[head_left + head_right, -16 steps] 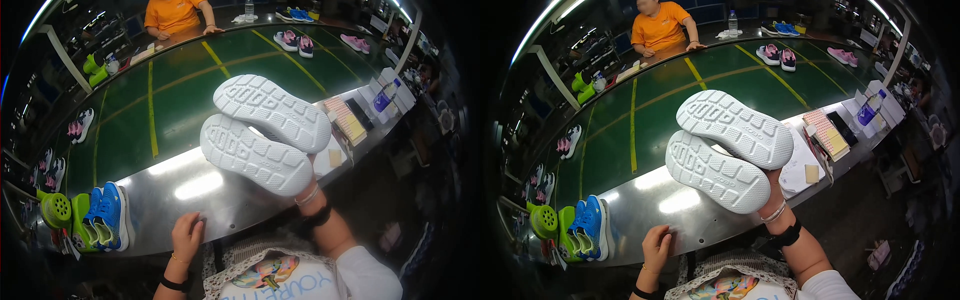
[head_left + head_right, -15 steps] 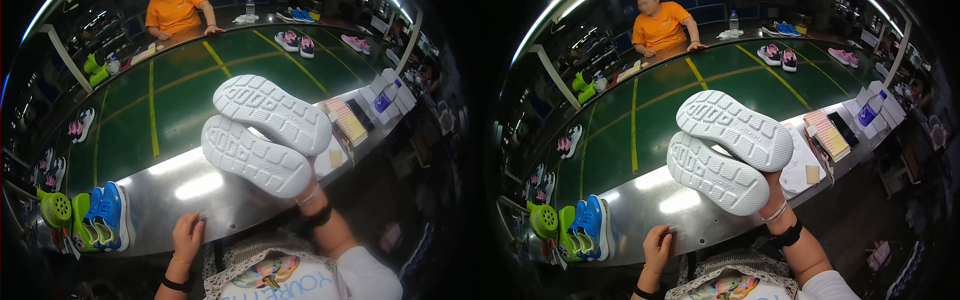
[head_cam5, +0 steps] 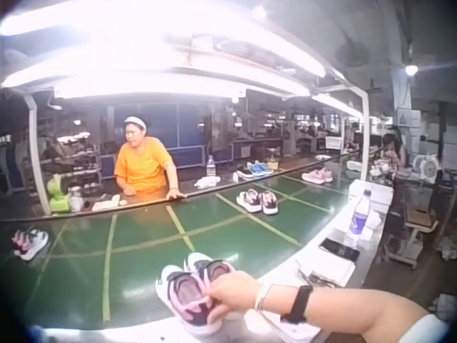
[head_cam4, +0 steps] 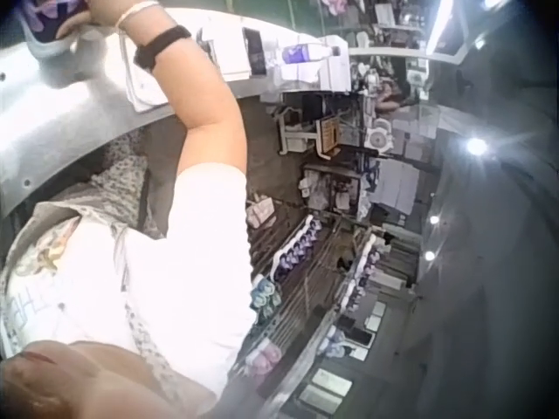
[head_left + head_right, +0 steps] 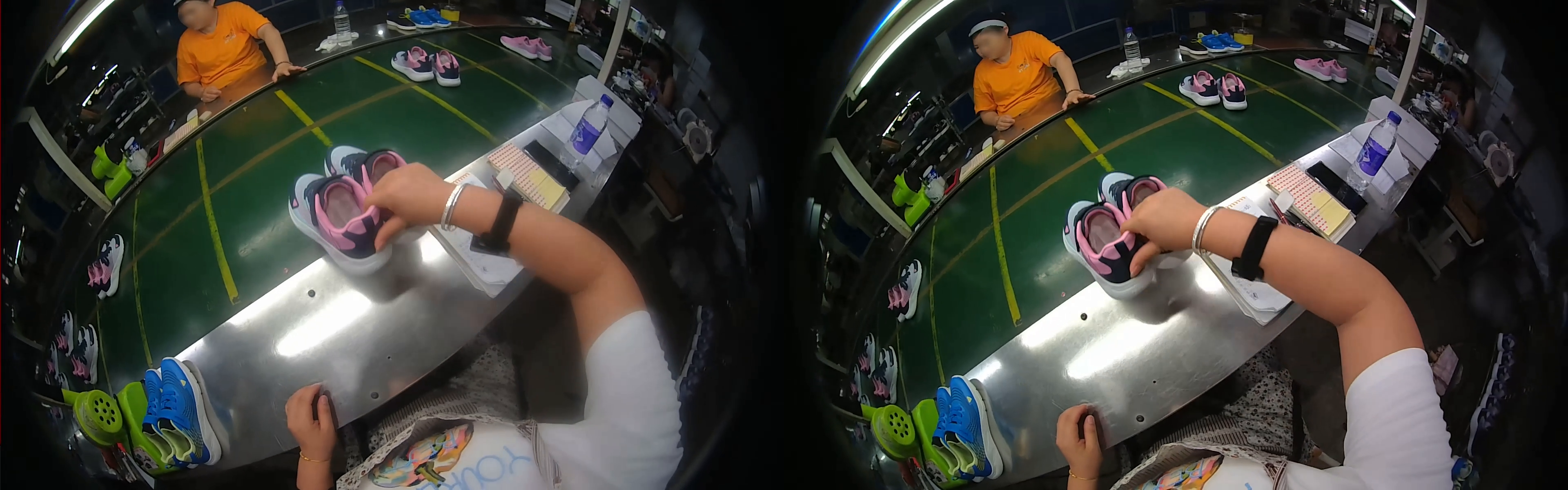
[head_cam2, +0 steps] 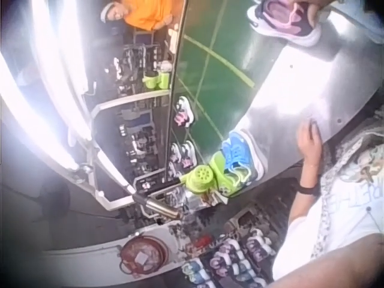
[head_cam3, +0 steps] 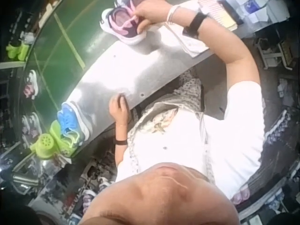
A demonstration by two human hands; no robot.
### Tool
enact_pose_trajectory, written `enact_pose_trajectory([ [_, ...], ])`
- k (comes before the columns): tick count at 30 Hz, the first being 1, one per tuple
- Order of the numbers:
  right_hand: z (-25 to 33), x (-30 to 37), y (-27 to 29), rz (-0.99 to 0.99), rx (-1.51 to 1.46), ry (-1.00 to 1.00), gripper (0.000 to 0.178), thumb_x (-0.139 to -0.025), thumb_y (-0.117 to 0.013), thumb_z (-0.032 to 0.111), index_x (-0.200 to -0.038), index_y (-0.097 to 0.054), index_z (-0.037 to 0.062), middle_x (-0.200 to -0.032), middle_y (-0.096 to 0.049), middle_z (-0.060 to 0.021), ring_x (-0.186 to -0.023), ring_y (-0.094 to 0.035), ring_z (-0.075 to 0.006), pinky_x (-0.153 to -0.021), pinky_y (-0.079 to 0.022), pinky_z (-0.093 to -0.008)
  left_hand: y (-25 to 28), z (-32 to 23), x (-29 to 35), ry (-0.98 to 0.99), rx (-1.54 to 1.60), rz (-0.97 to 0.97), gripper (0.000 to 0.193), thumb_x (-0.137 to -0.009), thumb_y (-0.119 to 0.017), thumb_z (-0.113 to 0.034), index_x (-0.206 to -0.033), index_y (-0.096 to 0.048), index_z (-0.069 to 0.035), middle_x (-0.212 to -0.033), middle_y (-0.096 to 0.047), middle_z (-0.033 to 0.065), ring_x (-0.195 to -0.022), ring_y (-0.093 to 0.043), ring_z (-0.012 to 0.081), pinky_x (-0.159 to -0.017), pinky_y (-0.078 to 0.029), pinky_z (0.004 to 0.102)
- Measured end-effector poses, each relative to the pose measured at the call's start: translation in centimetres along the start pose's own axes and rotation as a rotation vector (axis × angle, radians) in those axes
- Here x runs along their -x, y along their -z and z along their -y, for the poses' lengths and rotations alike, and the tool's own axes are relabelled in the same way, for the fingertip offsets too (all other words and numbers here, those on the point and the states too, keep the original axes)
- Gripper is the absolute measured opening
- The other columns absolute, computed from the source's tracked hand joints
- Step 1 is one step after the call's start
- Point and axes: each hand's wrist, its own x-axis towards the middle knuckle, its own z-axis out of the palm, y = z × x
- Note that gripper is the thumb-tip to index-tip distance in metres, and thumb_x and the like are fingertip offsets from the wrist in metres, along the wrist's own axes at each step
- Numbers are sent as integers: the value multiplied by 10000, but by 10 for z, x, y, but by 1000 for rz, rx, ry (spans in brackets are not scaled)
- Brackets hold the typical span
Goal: Inspecting a pair of shoes for quality control on a manufacturing conveyor line.
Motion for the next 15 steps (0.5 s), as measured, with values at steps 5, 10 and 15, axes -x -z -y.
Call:
enact_pose_trajectory([
  [5,-135,-25,67,-505,352,-354,402,-767,-661,413,-1053,-611,134,-912,-647,-106,-847,-607,-306,-755,-479,-379,-6,-2,-5,2,13,0,181,-776,-599,-62,-950,-621,-20,-921,-627,136,-867,-577,298,-820,-429,374],
  [10,-120,-22,93,-526,113,-312,396,-810,-654,375,-1104,-611,113,-908,-664,-94,-829,-630,-223,-761,-486,-307,1,1,-6,16,11,6,178,-780,-593,-62,-950,-619,-16,-926,-625,132,-872,-572,298,-821,-433,370],
  [15,-64,28,42,-340,-289,-260,282,-827,-668,209,-1043,-611,37,-908,-659,-86,-827,-640,-165,-765,-496,-283,-1,-2,-7,32,19,0,175,-782,-593,-67,-948,-619,-18,-924,-625,132,-877,-571,295,-815,-437,370],
])
